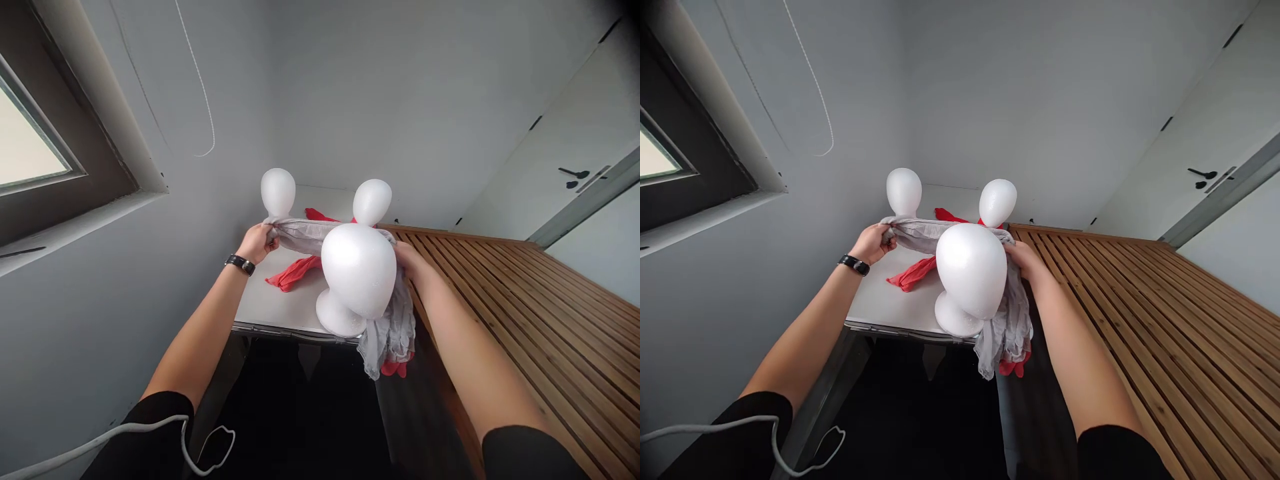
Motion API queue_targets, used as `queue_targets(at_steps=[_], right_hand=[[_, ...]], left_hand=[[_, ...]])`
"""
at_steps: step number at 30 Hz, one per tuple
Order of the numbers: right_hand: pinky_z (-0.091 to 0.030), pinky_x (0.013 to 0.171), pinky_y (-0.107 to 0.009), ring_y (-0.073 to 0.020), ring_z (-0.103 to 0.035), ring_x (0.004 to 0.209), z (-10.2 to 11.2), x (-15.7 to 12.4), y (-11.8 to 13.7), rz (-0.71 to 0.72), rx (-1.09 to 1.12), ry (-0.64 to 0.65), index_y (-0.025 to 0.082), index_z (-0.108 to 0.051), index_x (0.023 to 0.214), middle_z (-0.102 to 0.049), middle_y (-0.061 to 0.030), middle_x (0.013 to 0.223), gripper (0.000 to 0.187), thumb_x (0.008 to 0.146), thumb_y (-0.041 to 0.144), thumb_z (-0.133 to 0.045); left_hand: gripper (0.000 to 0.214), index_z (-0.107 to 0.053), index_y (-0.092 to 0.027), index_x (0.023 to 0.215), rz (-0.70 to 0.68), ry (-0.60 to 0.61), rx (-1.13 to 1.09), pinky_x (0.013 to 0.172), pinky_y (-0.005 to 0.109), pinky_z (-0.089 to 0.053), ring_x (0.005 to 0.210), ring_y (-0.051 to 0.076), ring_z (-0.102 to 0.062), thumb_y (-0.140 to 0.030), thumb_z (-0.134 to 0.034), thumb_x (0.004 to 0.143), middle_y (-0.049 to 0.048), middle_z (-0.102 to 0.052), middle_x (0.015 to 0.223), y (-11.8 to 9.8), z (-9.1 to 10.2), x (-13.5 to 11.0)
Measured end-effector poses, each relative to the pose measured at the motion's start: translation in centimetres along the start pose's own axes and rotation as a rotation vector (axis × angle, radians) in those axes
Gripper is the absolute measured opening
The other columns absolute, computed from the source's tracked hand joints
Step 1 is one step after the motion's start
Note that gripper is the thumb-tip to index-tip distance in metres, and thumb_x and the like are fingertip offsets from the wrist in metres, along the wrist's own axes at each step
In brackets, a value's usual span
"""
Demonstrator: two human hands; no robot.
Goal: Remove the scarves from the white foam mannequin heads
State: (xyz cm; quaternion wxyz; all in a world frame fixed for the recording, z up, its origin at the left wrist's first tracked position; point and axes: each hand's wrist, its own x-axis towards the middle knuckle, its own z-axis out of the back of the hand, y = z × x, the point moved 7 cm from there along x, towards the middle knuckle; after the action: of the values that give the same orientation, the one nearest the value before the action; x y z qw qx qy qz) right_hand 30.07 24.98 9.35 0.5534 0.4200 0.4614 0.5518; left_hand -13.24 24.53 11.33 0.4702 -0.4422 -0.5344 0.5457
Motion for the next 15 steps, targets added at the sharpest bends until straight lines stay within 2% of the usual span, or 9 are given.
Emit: queue_targets(at_steps=[2,4,5,7,9,10,13,15], right_hand=[[-0.056,0.064,-0.034,-0.0262,-0.07,0.075,-1.0,-0.3,-0.3,0.131,-0.182,-0.021,0.021,-0.074,0.088,-0.072,-0.0052,0.071,0.03,0.075,0.047,-0.082],[-0.059,0.075,-0.038,-0.0295,-0.071,0.087,-2.2,-1.4,-1.2,0.237,-0.294,-0.033,0.023,-0.076,0.092,-0.075,-0.0062,0.08,0.03,0.075,0.046,-0.081],[-0.059,0.079,-0.04,-0.0305,-0.071,0.091,-2.7,-2.2,-1.8,0.261,-0.31,-0.038,0.023,-0.076,0.093,-0.076,-0.0071,0.082,0.03,0.074,0.045,-0.082],[-0.059,0.086,-0.044,-0.033,-0.07,0.096,-3.4,-4.1,-3.1,0.298,-0.365,-0.064,0.022,-0.075,0.092,-0.076,-0.0104,0.089,0.029,0.074,0.045,-0.081],[-0.056,0.094,-0.052,-0.0382,-0.067,0.109,-3.7,-6.3,-4.3,0.315,-0.425,-0.127,0.021,-0.074,0.096,-0.074,-0.0148,0.102,0.032,0.073,0.043,-0.08],[-0.053,0.099,-0.056,-0.0411,-0.064,0.117,-3.8,-7.5,-4.7,0.339,-0.472,-0.179,0.021,-0.073,0.102,-0.073,-0.0164,0.111,0.037,0.073,0.043,-0.079],[-0.045,0.109,-0.061,-0.043,-0.054,0.133,-4.9,-11.2,-5.3,0.476,-0.656,-0.326,0.022,-0.066,0.126,-0.065,-0.017,0.134,0.053,0.076,0.039,-0.075],[-0.045,0.108,-0.057,-0.0395,-0.056,0.132,-6.5,-13.3,-5.8,0.557,-0.739,-0.378,0.023,-0.064,0.127,-0.066,-0.0152,0.133,0.049,0.08,0.033,-0.07]], left_hand=[[0.014,-0.061,-0.018,0.091,-0.025,-0.032,0.289,0.065,0.028,-0.05,0.061,0.015,-0.058,-0.032,-0.062,0.095,0.001,-0.057,0.065,1.7,-0.5,-0.6],[0.014,-0.064,-0.019,0.088,-0.005,-0.016,0.416,0.073,0.034,-0.052,0.072,0.022,-0.065,-0.03,-0.071,0.086,0.0046,-0.062,0.067,4.4,-1.1,-2.1],[0.016,-0.067,-0.019,0.09,-0.002,-0.014,0.473,0.078,0.037,-0.053,0.081,0.027,-0.068,-0.029,-0.075,0.081,0.0078,-0.067,0.074,5.7,-1.3,-3.2],[0.034,-0.07,-0.02,0.105,-0.016,-0.045,0.57,0.094,0.045,-0.051,0.108,0.036,-0.068,-0.027,-0.081,0.074,0.0159,-0.073,0.103,7.5,-1.6,-5.7],[0.059,-0.067,-0.02,0.129,-0.105,-0.115,0.701,0.107,0.054,-0.046,0.13,0.042,-0.058,-0.029,-0.083,0.073,0.0215,-0.064,0.135,8.1,-2.0,-8.9],[0.067,-0.062,-0.021,0.139,-0.174,-0.152,0.775,0.11,0.057,-0.043,0.136,0.044,-0.053,-0.032,-0.082,0.076,0.0225,-0.058,0.144,8.0,-2.4,-10.7],[0.07,-0.051,-0.021,0.153,-0.404,-0.154,0.876,0.112,0.061,-0.044,0.139,0.042,-0.051,-0.038,-0.074,0.089,0.0225,-0.05,0.149,7.6,-5.4,-16.3],[0.071,-0.048,-0.022,0.156,-0.491,-0.06,0.784,0.112,0.06,-0.046,0.14,0.04,-0.052,-0.041,-0.073,0.092,0.0216,-0.051,0.149,8.0,-8.1,-19.4]])
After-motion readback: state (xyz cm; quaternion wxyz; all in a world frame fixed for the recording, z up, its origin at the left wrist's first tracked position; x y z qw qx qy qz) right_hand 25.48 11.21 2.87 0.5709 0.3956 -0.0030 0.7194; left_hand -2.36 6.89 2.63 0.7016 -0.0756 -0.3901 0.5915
